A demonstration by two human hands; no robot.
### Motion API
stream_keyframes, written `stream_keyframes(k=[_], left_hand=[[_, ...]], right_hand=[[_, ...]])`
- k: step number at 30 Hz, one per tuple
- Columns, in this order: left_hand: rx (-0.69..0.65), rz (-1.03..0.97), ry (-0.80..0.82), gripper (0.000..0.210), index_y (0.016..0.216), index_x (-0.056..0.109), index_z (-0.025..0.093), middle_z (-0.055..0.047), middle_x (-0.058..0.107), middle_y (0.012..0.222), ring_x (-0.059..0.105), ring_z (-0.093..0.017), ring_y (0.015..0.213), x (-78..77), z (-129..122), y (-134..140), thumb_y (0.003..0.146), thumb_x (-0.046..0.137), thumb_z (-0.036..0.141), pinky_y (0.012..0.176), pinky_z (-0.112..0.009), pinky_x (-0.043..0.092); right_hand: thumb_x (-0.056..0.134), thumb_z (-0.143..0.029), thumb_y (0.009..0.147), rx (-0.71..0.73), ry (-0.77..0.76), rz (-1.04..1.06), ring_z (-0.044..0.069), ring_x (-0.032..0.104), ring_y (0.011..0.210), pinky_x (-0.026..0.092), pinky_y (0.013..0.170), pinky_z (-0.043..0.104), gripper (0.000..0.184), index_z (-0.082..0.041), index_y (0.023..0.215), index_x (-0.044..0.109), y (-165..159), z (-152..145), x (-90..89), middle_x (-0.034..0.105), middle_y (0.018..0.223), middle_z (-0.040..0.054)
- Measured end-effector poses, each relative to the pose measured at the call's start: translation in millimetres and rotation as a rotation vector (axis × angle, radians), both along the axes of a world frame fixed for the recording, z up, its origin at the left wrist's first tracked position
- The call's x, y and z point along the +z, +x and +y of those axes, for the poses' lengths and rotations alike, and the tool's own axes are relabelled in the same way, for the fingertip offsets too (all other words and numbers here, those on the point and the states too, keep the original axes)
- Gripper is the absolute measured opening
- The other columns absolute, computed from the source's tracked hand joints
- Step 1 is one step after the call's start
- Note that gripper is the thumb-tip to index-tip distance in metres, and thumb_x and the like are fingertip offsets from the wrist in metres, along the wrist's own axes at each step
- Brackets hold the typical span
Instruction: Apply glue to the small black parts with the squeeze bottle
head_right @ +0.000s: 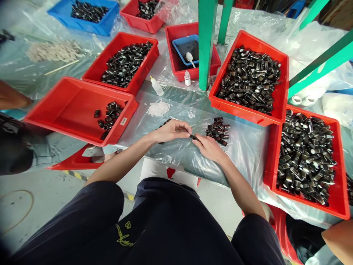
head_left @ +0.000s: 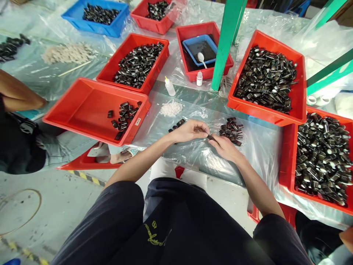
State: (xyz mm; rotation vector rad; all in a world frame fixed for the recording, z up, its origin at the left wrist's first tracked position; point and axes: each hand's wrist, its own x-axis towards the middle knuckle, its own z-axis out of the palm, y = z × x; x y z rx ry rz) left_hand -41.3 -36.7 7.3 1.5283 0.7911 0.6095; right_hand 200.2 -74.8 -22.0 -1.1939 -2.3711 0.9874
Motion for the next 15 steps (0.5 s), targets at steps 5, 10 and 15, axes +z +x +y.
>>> stream_keyframes(k=[5, 10, 15], left_hand=[[0.003, 0.036, 0.020, 0.026, 0.092, 0.075, 0.015, -0.007, 0.077, 0.089, 0.069, -0.016, 0.079, 1.0, -6, 1, 0.086, 0.079, 0.040, 0.078, -0.031, 0.056], [0.216, 0.099, 0.178, 0.025, 0.096, 0.075, 0.017, -0.007, 0.078, 0.095, 0.069, -0.017, 0.084, 5.1, -19, 7, 0.090, 0.075, 0.041, 0.081, -0.032, 0.055], [0.466, 0.340, 0.373, 0.017, 0.098, 0.074, 0.020, -0.005, 0.078, 0.095, 0.070, -0.019, 0.085, -0.6, -40, -17, 0.096, 0.069, 0.036, 0.081, -0.032, 0.054]], right_hand=[[0.038, -0.047, 0.112, 0.014, 0.043, -0.012, 0.020, 0.052, 0.064, 0.035, 0.065, 0.031, 0.035, -0.025, 0.086, 0.050, -2, -1, -5.7, 0.057, 0.071, 0.0010], [0.037, -0.051, 0.113, -0.045, 0.117, 0.025, 0.021, 0.058, 0.065, 0.041, 0.065, 0.032, 0.041, -0.025, 0.084, 0.052, 0, 0, -6.5, 0.063, 0.073, 0.0031], [0.046, -0.048, 0.111, -0.232, 0.277, 0.030, 0.027, 0.073, 0.091, 0.053, 0.082, 0.036, 0.036, -0.023, 0.108, 0.071, 21, 16, -1.7, 0.078, 0.103, 0.0114]])
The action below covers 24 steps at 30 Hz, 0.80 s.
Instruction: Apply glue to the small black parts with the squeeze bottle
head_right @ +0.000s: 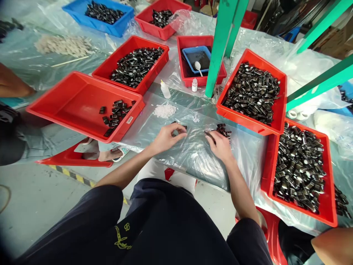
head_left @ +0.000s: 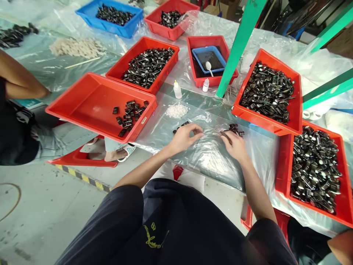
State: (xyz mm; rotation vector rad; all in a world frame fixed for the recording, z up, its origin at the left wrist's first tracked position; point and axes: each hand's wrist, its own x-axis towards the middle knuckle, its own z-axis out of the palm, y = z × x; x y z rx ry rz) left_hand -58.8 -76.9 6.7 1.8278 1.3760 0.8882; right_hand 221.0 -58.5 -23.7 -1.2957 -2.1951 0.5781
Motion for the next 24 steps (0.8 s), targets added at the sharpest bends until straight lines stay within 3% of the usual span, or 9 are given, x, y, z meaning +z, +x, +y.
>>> stream_keyframes(k=[2, 5, 8, 11, 14, 19, 24], left_hand=[[0.071, 0.165, 0.030, 0.015, 0.101, 0.074, 0.021, -0.006, 0.078, 0.099, 0.072, -0.021, 0.090, -5.3, -12, -20, 0.098, 0.066, 0.033, 0.084, -0.035, 0.054], [0.155, 0.370, 0.052, 0.016, 0.106, 0.075, 0.021, -0.008, 0.079, 0.104, 0.074, -0.026, 0.098, -14.6, -33, -48, 0.100, 0.064, 0.031, 0.094, -0.040, 0.054], [0.118, 0.505, 0.040, 0.019, 0.111, 0.075, 0.021, -0.009, 0.079, 0.114, 0.074, -0.028, 0.107, -24.0, -54, -62, 0.101, 0.067, 0.035, 0.098, -0.041, 0.055], [0.049, 0.610, 0.050, 0.025, 0.121, 0.073, 0.021, -0.010, 0.079, 0.120, 0.072, -0.031, 0.114, -32.7, -66, -62, 0.101, 0.068, 0.035, 0.098, -0.042, 0.055], [0.053, 0.683, 0.087, 0.027, 0.125, 0.072, 0.021, -0.011, 0.078, 0.118, 0.071, -0.033, 0.114, -39.5, -66, -54, 0.101, 0.067, 0.033, 0.095, -0.044, 0.055], [0.111, 0.706, 0.159, 0.020, 0.117, 0.075, 0.020, -0.011, 0.079, 0.105, 0.073, -0.032, 0.106, -46.0, -55, -45, 0.100, 0.066, 0.026, 0.089, -0.042, 0.055], [0.106, 0.635, 0.372, 0.019, 0.101, 0.077, 0.021, -0.005, 0.079, 0.087, 0.075, -0.022, 0.083, -49.4, -48, -50, 0.105, 0.058, 0.026, 0.076, -0.034, 0.054]], right_hand=[[0.050, -0.047, 0.109, -0.129, 0.049, -0.018, 0.027, 0.073, 0.092, 0.055, 0.085, 0.038, 0.036, -0.021, 0.114, 0.075, 14, 10, -0.1, 0.079, 0.110, 0.0124], [0.053, -0.044, 0.106, -0.288, 0.071, -0.066, 0.025, 0.071, 0.084, 0.057, 0.086, 0.040, 0.037, -0.021, 0.122, 0.077, 34, 20, -3.0, 0.077, 0.103, 0.0107], [0.055, -0.038, 0.101, -0.361, 0.068, -0.112, 0.024, 0.068, 0.082, 0.058, 0.088, 0.043, 0.038, -0.022, 0.129, 0.077, 42, 25, -7.6, 0.073, 0.099, 0.0094], [0.058, -0.032, 0.096, -0.370, 0.089, -0.118, 0.022, 0.064, 0.076, 0.059, 0.087, 0.044, 0.042, -0.021, 0.133, 0.074, 38, 24, -10.2, 0.070, 0.106, 0.0104], [0.056, -0.029, 0.095, -0.380, 0.159, -0.054, 0.019, 0.058, 0.070, 0.059, 0.084, 0.043, 0.040, -0.019, 0.130, 0.072, 30, 22, -8.7, 0.066, 0.102, 0.0089], [0.053, -0.032, 0.099, -0.379, 0.265, 0.081, 0.019, 0.053, 0.065, 0.056, 0.072, 0.039, 0.030, -0.019, 0.118, 0.072, 20, 18, -5.3, 0.060, 0.086, 0.0045], [0.052, -0.034, 0.103, -0.265, 0.218, 0.177, 0.018, 0.054, 0.063, 0.052, 0.065, 0.035, 0.027, -0.022, 0.113, 0.074, 8, 8, -6.9, 0.062, 0.083, 0.0038]])
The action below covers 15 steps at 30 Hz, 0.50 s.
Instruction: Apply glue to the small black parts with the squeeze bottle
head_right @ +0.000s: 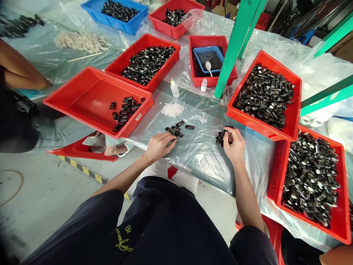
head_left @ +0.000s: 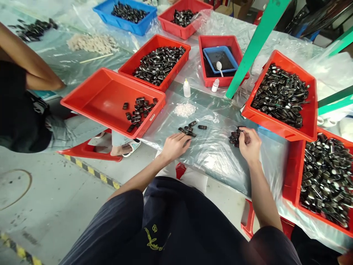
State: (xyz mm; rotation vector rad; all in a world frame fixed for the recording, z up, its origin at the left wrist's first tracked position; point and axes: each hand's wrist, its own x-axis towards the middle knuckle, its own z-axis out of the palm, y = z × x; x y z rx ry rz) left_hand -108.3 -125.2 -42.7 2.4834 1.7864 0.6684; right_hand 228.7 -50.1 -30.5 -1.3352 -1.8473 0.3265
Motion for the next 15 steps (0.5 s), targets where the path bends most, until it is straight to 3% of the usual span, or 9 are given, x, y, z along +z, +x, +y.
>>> stream_keyframes(k=[3, 7, 11, 15], left_hand=[[-0.029, -0.055, 0.109, 0.020, 0.098, 0.076, 0.022, -0.003, 0.079, 0.083, 0.074, -0.018, 0.077, 1.4, 4, 5, 0.105, 0.058, 0.024, 0.073, -0.030, 0.054], [-0.090, -0.178, 0.149, 0.016, 0.098, 0.075, 0.021, -0.002, 0.080, 0.085, 0.075, -0.017, 0.078, 7.5, 11, 31, 0.104, 0.061, 0.025, 0.076, -0.028, 0.057], [-0.174, -0.185, 0.023, 0.017, 0.101, 0.074, 0.020, -0.004, 0.080, 0.093, 0.076, -0.019, 0.085, 17.0, 23, 49, 0.105, 0.059, 0.026, 0.081, -0.031, 0.058], [-0.245, -0.005, -0.134, 0.021, 0.118, 0.075, 0.020, -0.010, 0.079, 0.114, 0.074, -0.026, 0.109, 25.5, 29, 37, 0.104, 0.062, 0.028, 0.095, -0.038, 0.057]], right_hand=[[0.052, -0.034, 0.106, 0.096, -0.042, 0.020, 0.017, 0.056, 0.063, 0.051, 0.063, 0.033, 0.026, -0.023, 0.112, 0.075, -12, -10, 0.1, 0.065, 0.083, 0.0039], [0.052, -0.031, 0.107, 0.255, -0.051, 0.007, 0.016, 0.056, 0.059, 0.049, 0.061, 0.031, 0.025, -0.023, 0.106, 0.076, -26, -21, 0.4, 0.068, 0.078, 0.0028], [0.053, -0.029, 0.108, 0.347, -0.057, -0.032, 0.015, 0.060, 0.061, 0.051, 0.065, 0.030, 0.025, -0.022, 0.104, 0.077, -31, -26, 0.0, 0.074, 0.081, 0.0039], [0.049, -0.032, 0.109, 0.326, -0.112, -0.045, 0.019, 0.069, 0.071, 0.055, 0.072, 0.033, 0.030, -0.024, 0.106, 0.077, -30, -25, 2.7, 0.076, 0.086, 0.0057]])
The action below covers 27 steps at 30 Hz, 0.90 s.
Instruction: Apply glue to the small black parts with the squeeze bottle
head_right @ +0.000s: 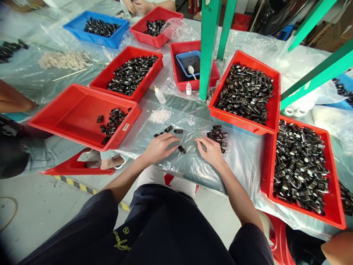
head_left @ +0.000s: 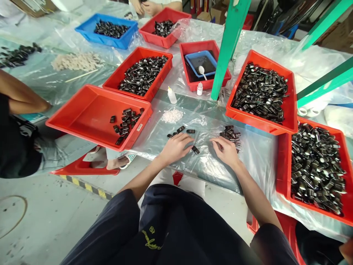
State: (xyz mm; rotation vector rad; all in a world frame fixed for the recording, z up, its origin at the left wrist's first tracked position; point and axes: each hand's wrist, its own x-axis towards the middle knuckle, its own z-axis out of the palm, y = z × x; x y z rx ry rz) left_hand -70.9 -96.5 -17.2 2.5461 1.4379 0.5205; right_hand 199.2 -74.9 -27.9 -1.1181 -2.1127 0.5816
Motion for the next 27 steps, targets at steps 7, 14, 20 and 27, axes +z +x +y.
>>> stream_keyframes(k=[7, 14, 20, 27], left_hand=[[-0.193, 0.220, -0.091, 0.024, 0.109, 0.077, 0.017, -0.012, 0.078, 0.107, 0.072, -0.028, 0.105, -0.5, 11, 15, 0.105, 0.058, 0.031, 0.092, -0.041, 0.053], [-0.200, -0.052, -0.110, 0.029, 0.104, 0.077, 0.016, -0.012, 0.079, 0.104, 0.074, -0.027, 0.099, 9.0, 41, 39, 0.106, 0.055, 0.035, 0.092, -0.040, 0.055], [0.016, -0.205, -0.145, 0.024, 0.104, 0.078, 0.019, -0.010, 0.079, 0.109, 0.075, -0.024, 0.098, 3.2, 89, 40, 0.104, 0.059, 0.034, 0.088, -0.036, 0.056], [0.026, 0.225, -0.051, 0.027, 0.106, 0.079, 0.016, -0.017, 0.079, 0.115, 0.075, -0.032, 0.113, -13.7, 111, 51, 0.104, 0.053, 0.023, 0.098, -0.045, 0.054]], right_hand=[[0.056, -0.039, 0.109, 0.114, -0.039, -0.117, 0.026, 0.074, 0.100, 0.059, 0.088, 0.040, 0.025, -0.027, 0.115, 0.077, -6, -6, -1.6, 0.079, 0.105, 0.0084], [0.057, -0.037, 0.109, 0.056, -0.048, -0.177, 0.026, 0.069, 0.102, 0.055, 0.083, 0.037, 0.021, -0.026, 0.107, 0.075, -1, 2, -7.8, 0.075, 0.103, 0.0084], [0.054, -0.036, 0.105, -0.100, -0.036, -0.054, 0.021, 0.063, 0.080, 0.046, 0.074, 0.033, 0.020, -0.023, 0.090, 0.059, 0, 4, -0.4, 0.069, 0.091, 0.0062], [0.055, -0.033, 0.093, -0.167, -0.170, 0.054, 0.016, 0.050, 0.060, 0.037, 0.064, 0.031, 0.017, -0.026, 0.082, 0.044, 2, 7, 3.1, 0.052, 0.067, -0.0031]])
